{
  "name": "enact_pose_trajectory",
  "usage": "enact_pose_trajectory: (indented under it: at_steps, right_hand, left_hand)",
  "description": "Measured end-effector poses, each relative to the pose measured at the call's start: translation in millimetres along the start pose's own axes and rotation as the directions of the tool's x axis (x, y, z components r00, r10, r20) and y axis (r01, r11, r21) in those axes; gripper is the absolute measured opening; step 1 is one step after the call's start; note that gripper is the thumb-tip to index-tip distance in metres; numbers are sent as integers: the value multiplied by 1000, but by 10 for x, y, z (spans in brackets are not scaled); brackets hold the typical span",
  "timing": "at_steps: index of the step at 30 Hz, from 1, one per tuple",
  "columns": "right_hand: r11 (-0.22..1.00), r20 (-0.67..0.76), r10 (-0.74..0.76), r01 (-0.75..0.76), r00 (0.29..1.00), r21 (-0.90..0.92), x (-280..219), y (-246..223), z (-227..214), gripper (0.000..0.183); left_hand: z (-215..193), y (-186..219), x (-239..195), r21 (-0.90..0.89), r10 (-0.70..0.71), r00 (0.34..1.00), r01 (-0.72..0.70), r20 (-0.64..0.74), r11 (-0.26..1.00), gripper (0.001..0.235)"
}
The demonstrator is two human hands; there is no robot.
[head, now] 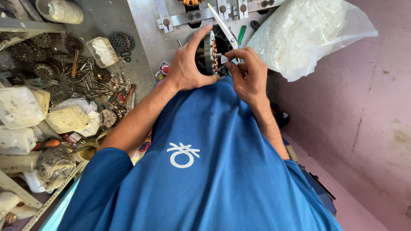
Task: The person assembles components of small electric motors at a workbench, using shears to cut wires and applying adhesive tape. They handle various stator components, inserting them into a specialized winding machine and placing completed parts into a container.
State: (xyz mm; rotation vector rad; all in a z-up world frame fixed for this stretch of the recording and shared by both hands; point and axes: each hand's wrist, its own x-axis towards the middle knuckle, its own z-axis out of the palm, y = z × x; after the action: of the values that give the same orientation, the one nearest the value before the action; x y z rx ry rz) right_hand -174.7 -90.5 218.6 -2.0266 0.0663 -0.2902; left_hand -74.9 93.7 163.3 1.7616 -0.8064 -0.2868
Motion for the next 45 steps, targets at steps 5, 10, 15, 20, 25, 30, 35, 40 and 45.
enact_pose_trajectory:
  at_steps: [5, 10, 15, 20, 25, 30, 35, 40, 45]
  right_hand:
    - [1000, 17, 24, -24, 1000, -1, 27, 31, 103, 18]
    - [998, 15, 35, -36, 999, 46, 92, 46, 232, 15]
    - [995, 10, 65, -66, 998, 71, 200, 69, 294, 14]
    - [999, 67, 18, -16, 998, -37, 324, 21, 262, 12]
    - [982, 110, -30, 50, 993, -182, 406, -42, 227, 12]
    - [978, 74, 64, -48, 995, -205, 472, -59, 283, 7]
    - [951, 139, 307, -308, 942, -15, 448, -120, 179, 27]
    - [926, 195, 343, -365, 919, 91, 468, 75, 58, 14]
    - [932, 178, 339, -356, 924, 70, 458, 169, 134, 10]
  left_hand:
    - [-71, -35, 51, -53, -84, 988, 91, 133, 994, 106]
    - [-160, -127, 120, -58, -102, 980, 113, 173, 992, 105]
    - [-224, -58, 125, 4, -109, 977, 111, 185, 994, 109]
    - [-275, 68, 21, 149, -3, 1000, 3, 1, 989, 87]
    - [-240, 47, -64, -94, -150, 971, 134, -184, 986, 37]
    - [-122, 31, -75, -322, -324, 934, 263, -153, 910, 17]
    - [-95, -6, -103, -429, -377, 914, 282, -152, 858, 16]
    - [-34, 0, -128, -473, -371, 909, 248, -188, 846, 11]
    - [-25, 4, -141, -359, -278, 921, 171, -274, 918, 9]
